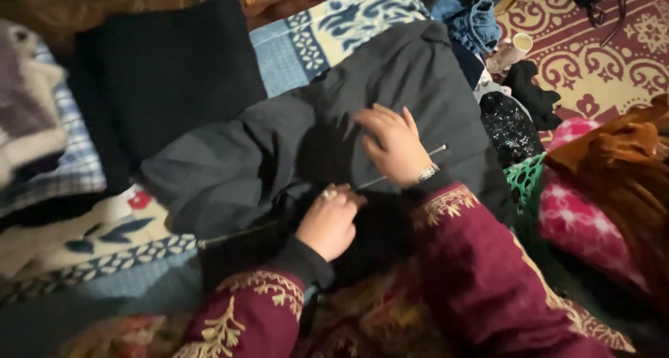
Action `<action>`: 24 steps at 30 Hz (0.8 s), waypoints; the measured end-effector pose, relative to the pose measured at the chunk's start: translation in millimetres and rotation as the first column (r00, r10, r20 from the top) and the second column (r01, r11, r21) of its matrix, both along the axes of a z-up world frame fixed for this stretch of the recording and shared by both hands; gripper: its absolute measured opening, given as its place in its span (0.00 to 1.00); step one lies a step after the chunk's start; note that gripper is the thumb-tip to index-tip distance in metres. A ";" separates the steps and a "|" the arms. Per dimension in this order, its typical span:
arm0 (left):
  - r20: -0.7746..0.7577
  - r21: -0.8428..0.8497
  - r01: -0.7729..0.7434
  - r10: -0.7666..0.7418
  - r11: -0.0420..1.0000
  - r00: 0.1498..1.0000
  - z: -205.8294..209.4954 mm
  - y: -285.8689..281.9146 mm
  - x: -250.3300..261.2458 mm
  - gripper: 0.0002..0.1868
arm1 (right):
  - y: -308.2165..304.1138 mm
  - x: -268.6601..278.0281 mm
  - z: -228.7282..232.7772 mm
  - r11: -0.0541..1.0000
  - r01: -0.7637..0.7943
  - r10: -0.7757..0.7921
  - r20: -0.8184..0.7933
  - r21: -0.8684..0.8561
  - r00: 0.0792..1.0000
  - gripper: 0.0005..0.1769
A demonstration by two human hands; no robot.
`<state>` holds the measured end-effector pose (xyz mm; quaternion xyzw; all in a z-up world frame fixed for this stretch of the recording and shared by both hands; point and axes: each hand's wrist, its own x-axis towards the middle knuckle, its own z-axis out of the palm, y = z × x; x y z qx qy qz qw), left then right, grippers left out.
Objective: Folding various items of clothing on a bed, including a black garment and a grey hoodie.
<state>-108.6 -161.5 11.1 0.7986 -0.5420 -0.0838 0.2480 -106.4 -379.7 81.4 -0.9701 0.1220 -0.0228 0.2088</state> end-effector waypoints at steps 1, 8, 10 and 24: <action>0.065 -0.021 -0.024 0.025 1.000 0.998 -3.7 7.7 4.0 0.22 | 8.0 -21.9 -0.8 1.000 -0.020 0.020 -0.029 0.020 0.999 0.26; 0.130 0.328 -0.083 0.042 0.941 0.991 -19.0 78.7 20.4 0.27 | 34.2 -145.2 -31.9 0.987 -0.094 0.134 -0.335 0.133 0.933 0.28; 0.153 0.380 -0.100 0.044 0.920 0.987 10.9 109.4 18.8 0.28 | 49.5 -142.2 -46.5 0.985 -0.134 0.161 -0.312 0.107 0.936 0.29; -0.001 0.677 -0.279 0.379 0.682 0.925 5.9 150.1 21.3 0.48 | 116.3 -92.6 -85.4 0.987 -0.130 0.041 -0.629 -0.097 0.776 0.41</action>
